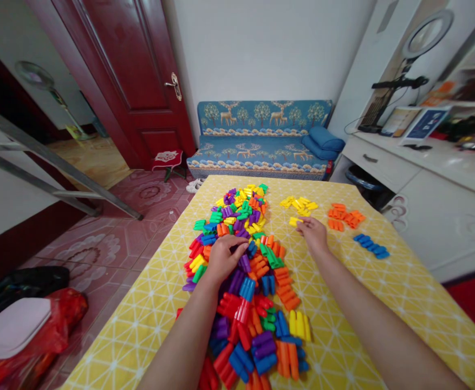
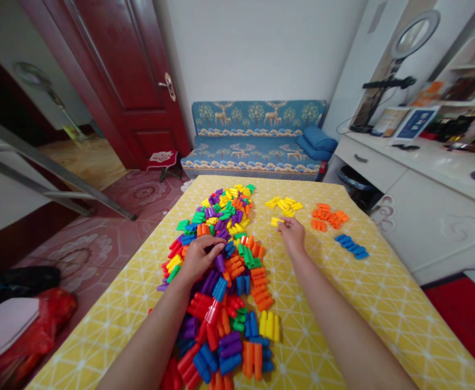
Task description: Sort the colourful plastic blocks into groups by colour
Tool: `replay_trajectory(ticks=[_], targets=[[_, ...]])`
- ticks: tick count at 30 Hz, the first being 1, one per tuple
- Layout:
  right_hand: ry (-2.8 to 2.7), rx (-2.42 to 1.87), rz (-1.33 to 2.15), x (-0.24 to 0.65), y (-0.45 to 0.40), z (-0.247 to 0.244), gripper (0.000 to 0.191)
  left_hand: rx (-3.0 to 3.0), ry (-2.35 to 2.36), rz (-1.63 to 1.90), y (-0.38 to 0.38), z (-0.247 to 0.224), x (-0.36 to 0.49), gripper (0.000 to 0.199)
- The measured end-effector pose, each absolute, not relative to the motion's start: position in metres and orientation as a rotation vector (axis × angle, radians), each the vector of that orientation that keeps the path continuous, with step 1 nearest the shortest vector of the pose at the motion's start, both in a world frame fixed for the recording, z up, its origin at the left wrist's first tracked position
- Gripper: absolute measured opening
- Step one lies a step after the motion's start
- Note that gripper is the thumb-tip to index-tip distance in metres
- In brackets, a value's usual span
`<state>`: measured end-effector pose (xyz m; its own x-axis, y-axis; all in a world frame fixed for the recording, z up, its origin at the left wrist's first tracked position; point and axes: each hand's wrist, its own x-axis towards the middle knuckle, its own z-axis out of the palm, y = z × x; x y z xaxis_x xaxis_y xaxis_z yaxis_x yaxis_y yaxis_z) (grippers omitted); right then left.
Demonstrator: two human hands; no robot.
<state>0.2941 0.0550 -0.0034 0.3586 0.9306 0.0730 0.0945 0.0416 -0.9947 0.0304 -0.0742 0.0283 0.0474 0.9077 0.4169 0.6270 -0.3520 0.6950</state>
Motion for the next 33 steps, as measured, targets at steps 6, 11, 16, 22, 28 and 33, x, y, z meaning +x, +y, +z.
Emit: replay_trajectory(ticks=[6, 11, 16, 22, 28, 33], targets=[[-0.886, -1.442, 0.771, 0.353, 0.102, -0.016, 0.025, 2.039, 1.556, 1.200, -0.073, 0.028, 0.031, 0.021], [-0.902, -1.364, 0.826, 0.352, 0.107, -0.024, 0.046, 2.040, 1.557, 1.190, -0.074, 0.029, 0.031, 0.020], [-0.937, -1.374, 0.776, 0.346, 0.095, -0.035, 0.050, 2.036, 1.556, 1.198, -0.074, 0.030, 0.031, 0.020], [-1.189, -1.333, 0.828, 0.313, 0.050, -0.042, 0.041, 1.856, 1.530, 1.376, -0.078, 0.031, 0.032, 0.024], [-1.720, -1.171, 0.601, 0.284, 0.009, -0.044, 0.023, 1.772, 1.481, 1.670, -0.096, 0.044, 0.040, 0.041], [-1.749, -1.184, 0.546, 0.284, 0.007, -0.039, 0.024, 1.297, 1.024, 1.792, -0.101, 0.078, 0.064, 0.057]])
